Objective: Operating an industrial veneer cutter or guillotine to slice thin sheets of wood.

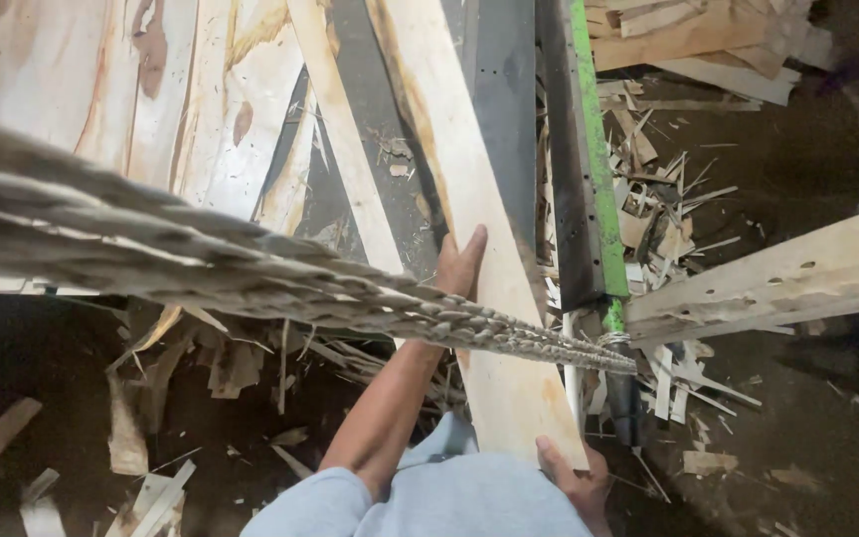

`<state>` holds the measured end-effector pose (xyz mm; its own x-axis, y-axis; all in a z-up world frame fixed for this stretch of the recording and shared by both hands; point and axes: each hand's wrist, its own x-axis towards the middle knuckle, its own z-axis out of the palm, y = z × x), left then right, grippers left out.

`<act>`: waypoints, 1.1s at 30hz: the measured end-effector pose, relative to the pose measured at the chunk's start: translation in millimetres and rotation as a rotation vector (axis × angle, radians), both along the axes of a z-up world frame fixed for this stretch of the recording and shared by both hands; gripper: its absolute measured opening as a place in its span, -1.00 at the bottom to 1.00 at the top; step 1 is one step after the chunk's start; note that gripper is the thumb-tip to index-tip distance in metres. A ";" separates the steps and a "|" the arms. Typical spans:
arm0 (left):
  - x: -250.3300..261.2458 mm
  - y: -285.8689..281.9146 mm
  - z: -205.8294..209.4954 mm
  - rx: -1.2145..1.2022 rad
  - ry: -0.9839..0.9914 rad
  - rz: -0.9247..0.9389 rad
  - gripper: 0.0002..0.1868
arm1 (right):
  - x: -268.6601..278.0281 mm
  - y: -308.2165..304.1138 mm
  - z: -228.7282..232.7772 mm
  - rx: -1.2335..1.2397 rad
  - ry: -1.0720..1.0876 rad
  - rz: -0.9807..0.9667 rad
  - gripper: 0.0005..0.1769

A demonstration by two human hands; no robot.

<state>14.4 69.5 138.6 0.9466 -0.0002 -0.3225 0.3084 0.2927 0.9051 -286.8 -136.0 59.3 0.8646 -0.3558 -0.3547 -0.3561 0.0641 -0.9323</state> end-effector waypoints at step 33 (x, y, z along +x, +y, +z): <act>-99.9 292.3 -26.4 -0.053 0.304 -0.290 -0.16 | 176.7 176.5 -110.1 -0.156 0.217 0.342 -0.17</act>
